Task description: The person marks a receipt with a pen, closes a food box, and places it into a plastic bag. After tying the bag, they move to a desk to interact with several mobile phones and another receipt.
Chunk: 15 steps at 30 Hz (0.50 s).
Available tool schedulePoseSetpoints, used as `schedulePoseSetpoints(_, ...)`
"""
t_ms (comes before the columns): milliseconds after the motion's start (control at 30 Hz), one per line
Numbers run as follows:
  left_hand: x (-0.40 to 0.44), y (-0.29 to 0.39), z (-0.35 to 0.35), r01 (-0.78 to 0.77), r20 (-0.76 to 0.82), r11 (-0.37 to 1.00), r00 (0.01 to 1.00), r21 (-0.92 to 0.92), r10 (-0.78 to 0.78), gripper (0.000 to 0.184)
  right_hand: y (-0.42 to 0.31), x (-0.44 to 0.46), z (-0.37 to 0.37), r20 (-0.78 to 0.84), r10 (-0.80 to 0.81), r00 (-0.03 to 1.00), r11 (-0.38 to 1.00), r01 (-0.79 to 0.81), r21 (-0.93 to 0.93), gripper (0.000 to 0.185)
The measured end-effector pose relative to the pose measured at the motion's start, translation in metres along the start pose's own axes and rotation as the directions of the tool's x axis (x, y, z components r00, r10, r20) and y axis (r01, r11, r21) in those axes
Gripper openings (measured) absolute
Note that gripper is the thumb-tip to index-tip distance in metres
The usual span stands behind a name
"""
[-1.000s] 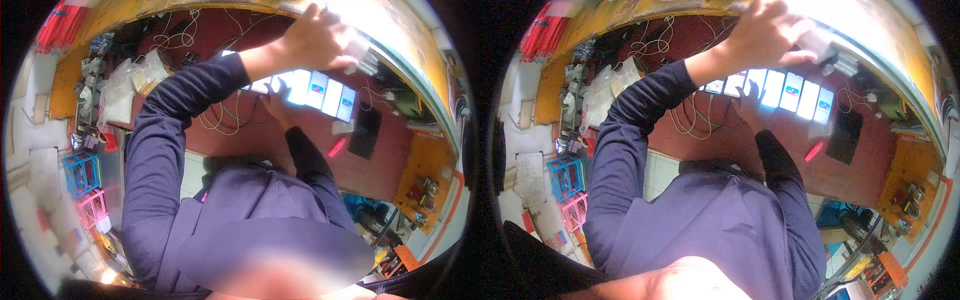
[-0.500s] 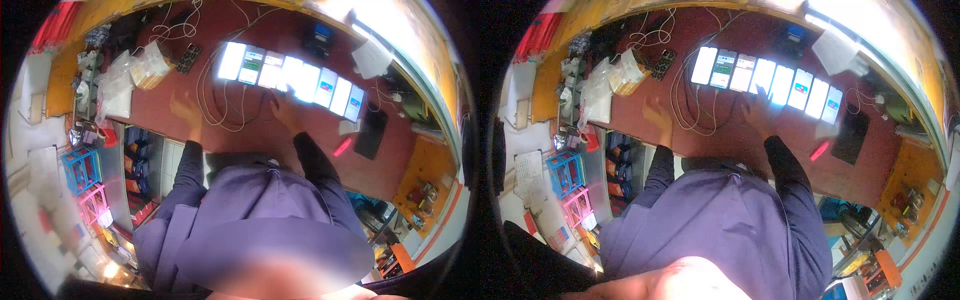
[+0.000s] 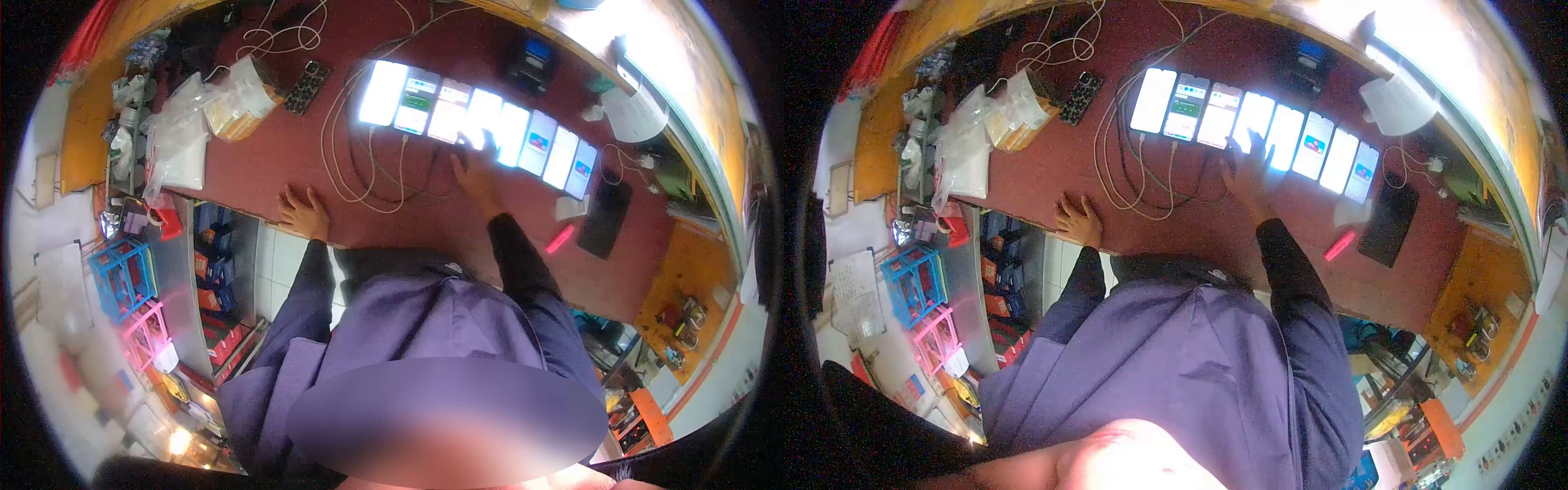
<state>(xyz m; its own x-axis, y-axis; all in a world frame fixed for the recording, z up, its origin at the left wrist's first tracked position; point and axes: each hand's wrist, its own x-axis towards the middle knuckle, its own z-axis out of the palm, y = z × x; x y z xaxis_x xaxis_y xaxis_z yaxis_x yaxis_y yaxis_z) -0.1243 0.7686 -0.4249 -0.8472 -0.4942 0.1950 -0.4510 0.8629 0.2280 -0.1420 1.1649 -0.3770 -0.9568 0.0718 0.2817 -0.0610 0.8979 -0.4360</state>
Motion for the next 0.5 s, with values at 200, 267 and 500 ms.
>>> schedulePoseSetpoints(200,0.0003,0.0031,-0.0050,0.000,0.019,0.999,1.000,0.034,-0.001,0.067,0.0048,0.0074,0.0064,0.064,-0.039,0.997,0.999,0.038,0.011,0.044)
schedulePoseSetpoints(267,0.0009,0.0026,-0.0042,-0.001,0.011,0.999,1.000,0.053,0.001,0.067,0.0061,0.0039,0.0072,0.055,-0.091,0.994,0.996,0.090,0.020,0.042)
schedulePoseSetpoints(500,0.0016,0.0076,-0.0089,0.011,0.015,0.998,1.000,0.061,-0.012,0.067,0.0049,0.0048,0.0035,-0.016,-0.078,0.997,0.996,0.078,0.047,0.043)
